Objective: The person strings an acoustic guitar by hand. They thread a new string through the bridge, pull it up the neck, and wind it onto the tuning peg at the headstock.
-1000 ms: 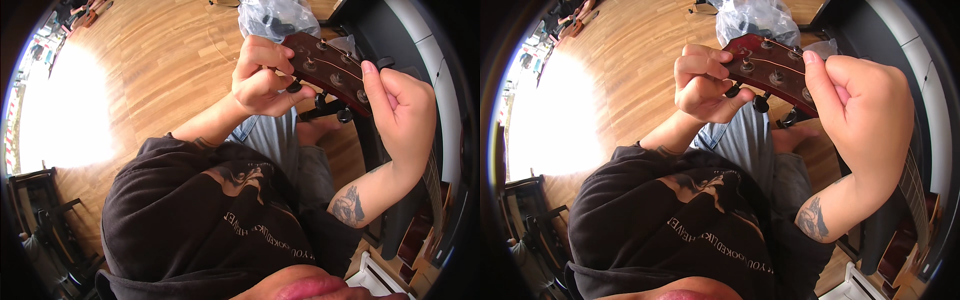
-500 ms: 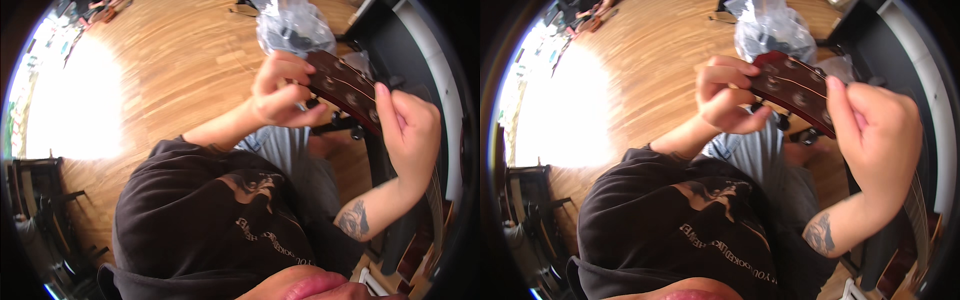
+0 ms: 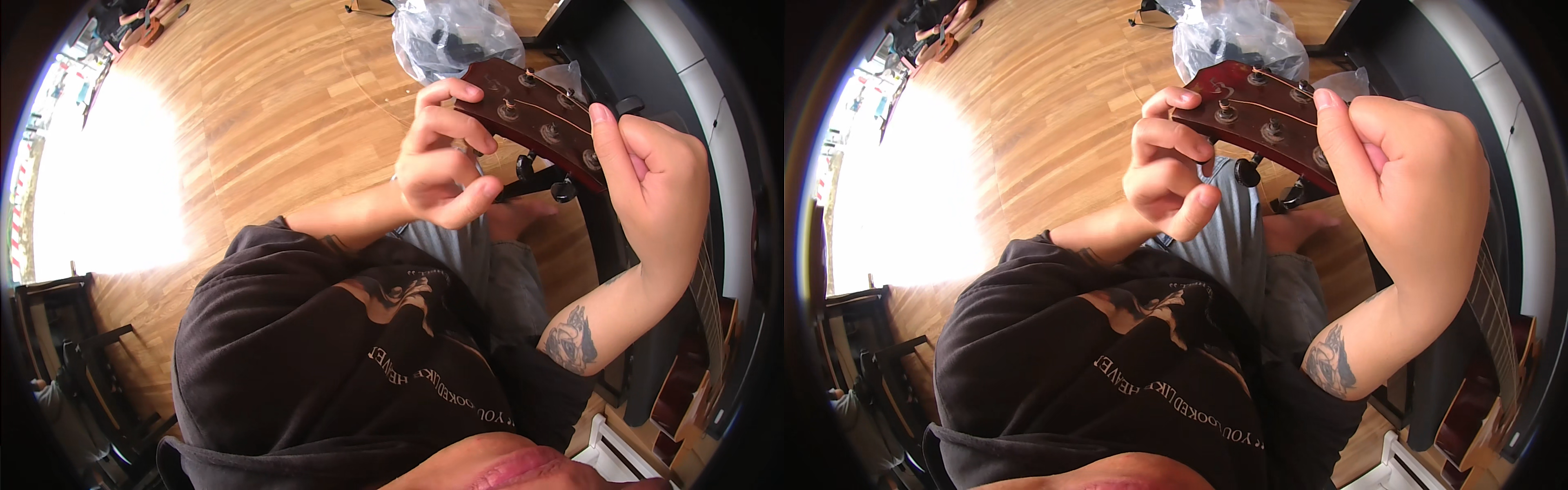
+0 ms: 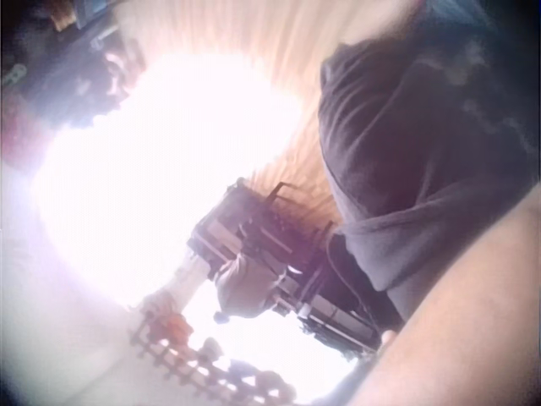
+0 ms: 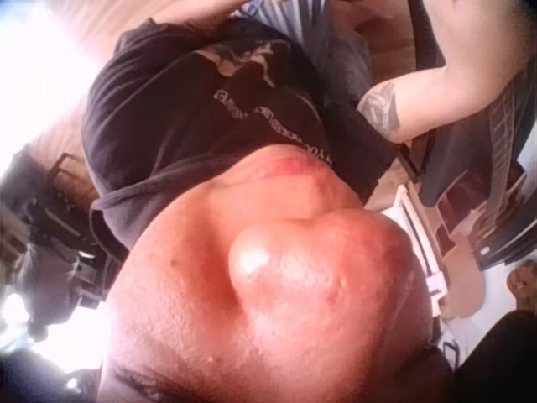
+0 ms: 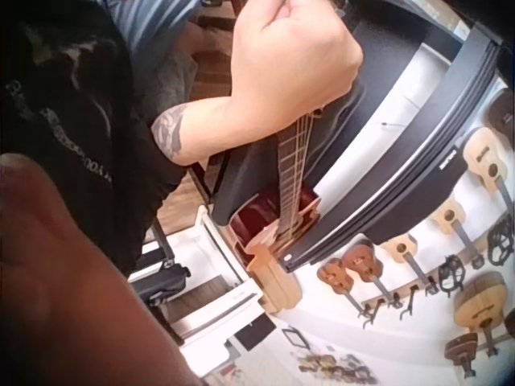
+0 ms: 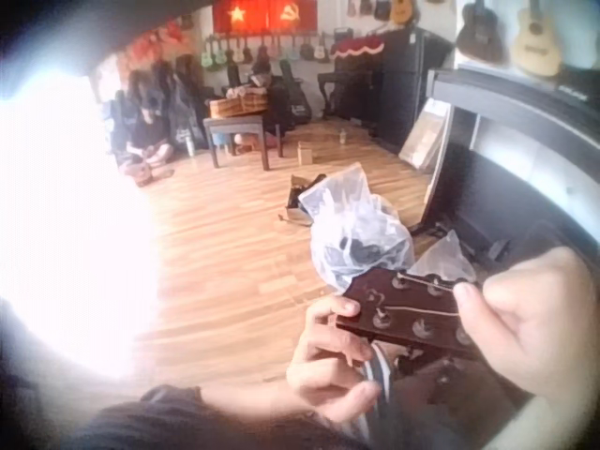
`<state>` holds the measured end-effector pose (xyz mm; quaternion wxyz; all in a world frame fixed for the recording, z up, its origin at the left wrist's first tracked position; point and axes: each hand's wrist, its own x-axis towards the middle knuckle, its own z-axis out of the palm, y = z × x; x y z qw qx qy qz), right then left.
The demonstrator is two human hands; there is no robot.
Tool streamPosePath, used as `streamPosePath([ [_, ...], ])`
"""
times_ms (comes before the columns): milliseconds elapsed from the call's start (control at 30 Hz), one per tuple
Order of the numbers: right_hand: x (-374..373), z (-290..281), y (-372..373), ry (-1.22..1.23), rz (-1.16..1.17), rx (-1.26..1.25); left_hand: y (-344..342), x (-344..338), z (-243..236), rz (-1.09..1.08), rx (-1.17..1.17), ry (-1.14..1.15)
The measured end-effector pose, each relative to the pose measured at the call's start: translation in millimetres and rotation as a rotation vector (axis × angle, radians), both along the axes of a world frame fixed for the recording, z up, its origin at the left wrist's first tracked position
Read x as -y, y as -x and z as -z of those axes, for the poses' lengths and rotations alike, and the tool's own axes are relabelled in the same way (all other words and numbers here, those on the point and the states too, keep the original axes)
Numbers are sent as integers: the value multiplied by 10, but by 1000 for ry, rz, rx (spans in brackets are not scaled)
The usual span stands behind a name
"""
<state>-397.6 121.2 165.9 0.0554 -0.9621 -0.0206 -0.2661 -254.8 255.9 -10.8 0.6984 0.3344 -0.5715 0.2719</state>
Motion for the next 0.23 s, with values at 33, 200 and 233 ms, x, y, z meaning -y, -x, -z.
streamPosePath([
  [33,1,3,-4,2,4,2,-15,34,-16,-16,-39,50],
  [200,-1,-5,-6,17,8,-5,-357,-43,-37,-175,242,8],
  [233,-5,-9,1,20,14,-7,-397,-85,-37,-210,302,-38],
])
